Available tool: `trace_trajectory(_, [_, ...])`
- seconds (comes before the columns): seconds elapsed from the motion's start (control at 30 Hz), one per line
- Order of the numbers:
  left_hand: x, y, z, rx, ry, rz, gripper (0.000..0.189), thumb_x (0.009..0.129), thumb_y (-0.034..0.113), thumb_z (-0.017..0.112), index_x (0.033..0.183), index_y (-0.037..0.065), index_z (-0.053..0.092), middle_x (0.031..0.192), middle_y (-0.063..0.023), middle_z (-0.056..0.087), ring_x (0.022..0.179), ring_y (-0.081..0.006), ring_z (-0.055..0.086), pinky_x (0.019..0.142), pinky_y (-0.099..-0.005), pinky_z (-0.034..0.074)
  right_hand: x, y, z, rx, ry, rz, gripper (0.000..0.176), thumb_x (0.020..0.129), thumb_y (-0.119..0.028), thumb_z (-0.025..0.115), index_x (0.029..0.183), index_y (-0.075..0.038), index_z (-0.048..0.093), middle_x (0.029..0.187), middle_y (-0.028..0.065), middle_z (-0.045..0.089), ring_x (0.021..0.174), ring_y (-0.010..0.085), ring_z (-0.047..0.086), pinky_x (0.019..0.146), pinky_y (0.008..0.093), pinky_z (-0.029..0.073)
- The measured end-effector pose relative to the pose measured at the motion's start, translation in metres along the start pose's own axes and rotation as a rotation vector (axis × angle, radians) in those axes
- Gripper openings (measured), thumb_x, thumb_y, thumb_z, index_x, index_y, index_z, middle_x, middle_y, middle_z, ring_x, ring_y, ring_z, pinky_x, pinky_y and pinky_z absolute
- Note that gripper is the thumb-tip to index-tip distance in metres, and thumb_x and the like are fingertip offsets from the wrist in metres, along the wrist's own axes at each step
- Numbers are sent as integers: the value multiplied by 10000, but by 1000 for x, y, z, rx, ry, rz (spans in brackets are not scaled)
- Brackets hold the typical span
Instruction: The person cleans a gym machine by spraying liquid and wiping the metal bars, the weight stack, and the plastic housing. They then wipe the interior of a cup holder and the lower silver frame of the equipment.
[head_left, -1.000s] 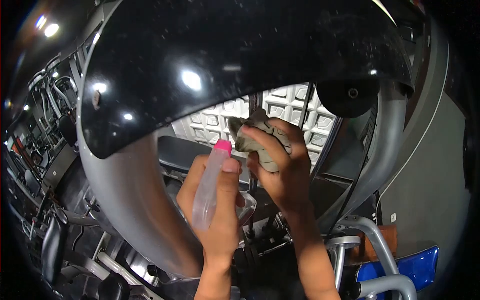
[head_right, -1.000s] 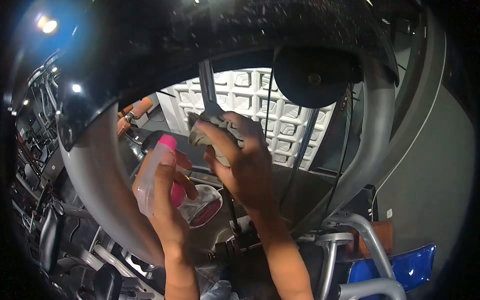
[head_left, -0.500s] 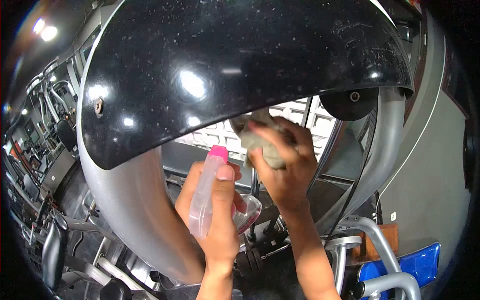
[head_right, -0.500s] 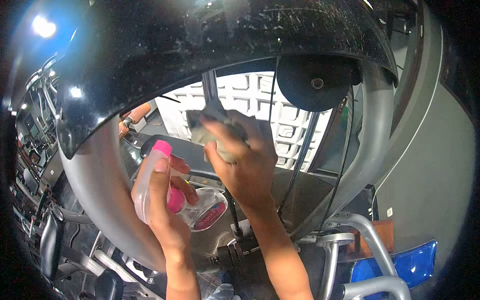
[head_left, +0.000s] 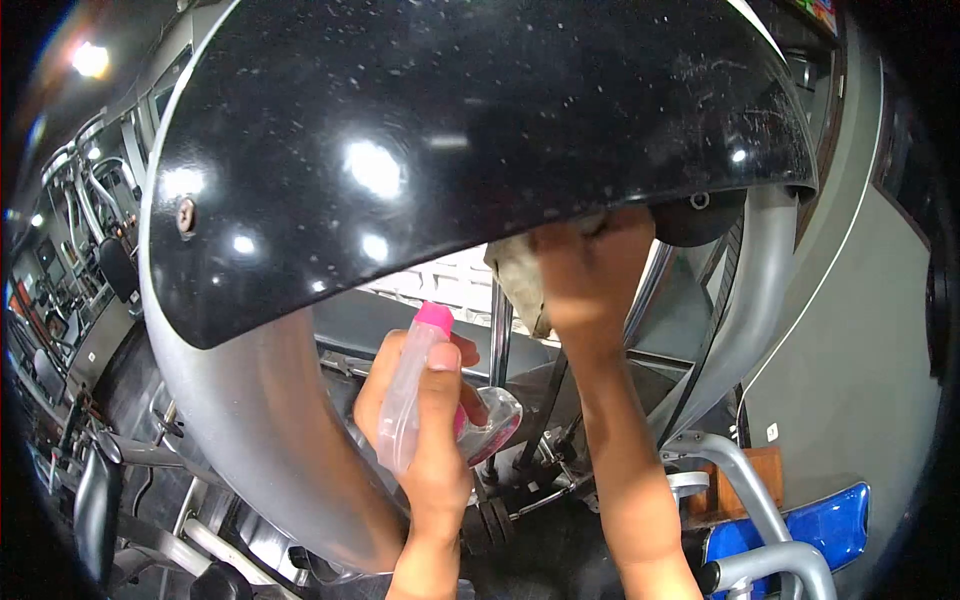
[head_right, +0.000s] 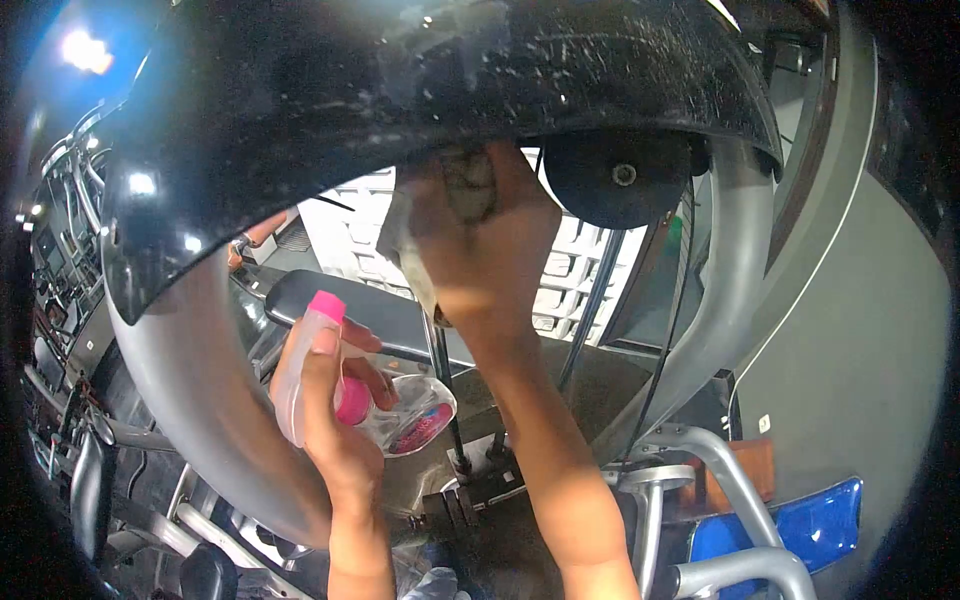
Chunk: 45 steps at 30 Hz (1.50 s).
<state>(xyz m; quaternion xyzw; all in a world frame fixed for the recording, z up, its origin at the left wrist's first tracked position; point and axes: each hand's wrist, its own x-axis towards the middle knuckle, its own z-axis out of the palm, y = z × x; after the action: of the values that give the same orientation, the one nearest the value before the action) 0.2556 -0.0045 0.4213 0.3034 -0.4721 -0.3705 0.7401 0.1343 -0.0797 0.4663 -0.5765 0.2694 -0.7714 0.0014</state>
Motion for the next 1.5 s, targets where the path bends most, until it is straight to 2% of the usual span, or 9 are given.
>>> trace_trajectory(0.17, [-4,-13,-5,25,-30,-13,345,949,305,609,841,-22,611,717,-71,602,493,-118,535,488,-250,384,2,9,-12,365,-61,567,368,881,-351,638,1045,-22,661,902,62,678,792,139,631,753,266,485])
trace_trajectory(0.47, [-6,-12,-4,30,-26,-29,341,940,302,611,840,-24,609,719,-68,599,486,-119,537,489,-241,374,-45,-2,-34,66,-184,588,308,893,-275,637,1031,-1,657,875,77,682,766,162,636,716,277,488])
trace_trajectory(0.6, [-8,-14,-11,11,-68,-36,341,933,311,619,830,-13,601,713,-60,590,488,-111,530,488,-236,372,-50,-11,-32,-267,-165,351,280,844,-239,689,1017,-23,649,867,132,673,789,193,663,705,309,513])
trace_trajectory(0.67, [-8,-12,-11,-3,-62,-40,338,931,314,623,833,-9,598,712,-56,587,492,-107,526,487,-236,372,-37,-14,-30,-371,-80,-229,304,747,-83,726,1026,10,650,888,93,675,800,165,650,728,288,506])
trace_trajectory(0.8, [-9,-10,-11,-25,-33,-52,348,934,341,627,845,7,594,717,-42,582,508,-95,516,482,-231,370,1,-29,-10,-662,-32,-502,274,694,-133,750,962,-157,693,960,71,621,843,254,637,682,378,538])
trace_trajectory(1.0, [-11,0,-14,-19,-58,-95,350,933,360,649,848,25,594,744,-24,584,524,-77,512,489,-214,377,-14,-50,2,-983,-342,-134,226,744,-203,704,960,-151,660,1010,102,575,848,289,617,607,404,545])
trace_trajectory(1.07, [-12,0,-14,-44,-52,-99,330,934,340,655,852,26,598,746,-21,578,527,-71,507,492,-212,379,-29,-42,-3,-967,-296,-195,242,750,-216,708,978,-160,649,988,105,552,852,294,606,583,404,540])
trace_trajectory(1.17, [-12,-3,-14,-36,-55,-78,295,937,304,660,856,25,606,750,-13,568,533,-59,494,496,-207,378,-44,-51,-11,-1014,-575,107,250,743,-244,724,987,-190,708,975,69,577,920,278,627,737,400,541])
trace_trajectory(1.5, [-9,-22,-9,-12,-58,-47,289,935,284,665,840,17,605,649,16,533,522,-38,468,464,-203,371,-22,-34,-22,-813,-348,-192,255,713,-121,752,965,-156,741,930,34,678,823,220,678,721,331,557])
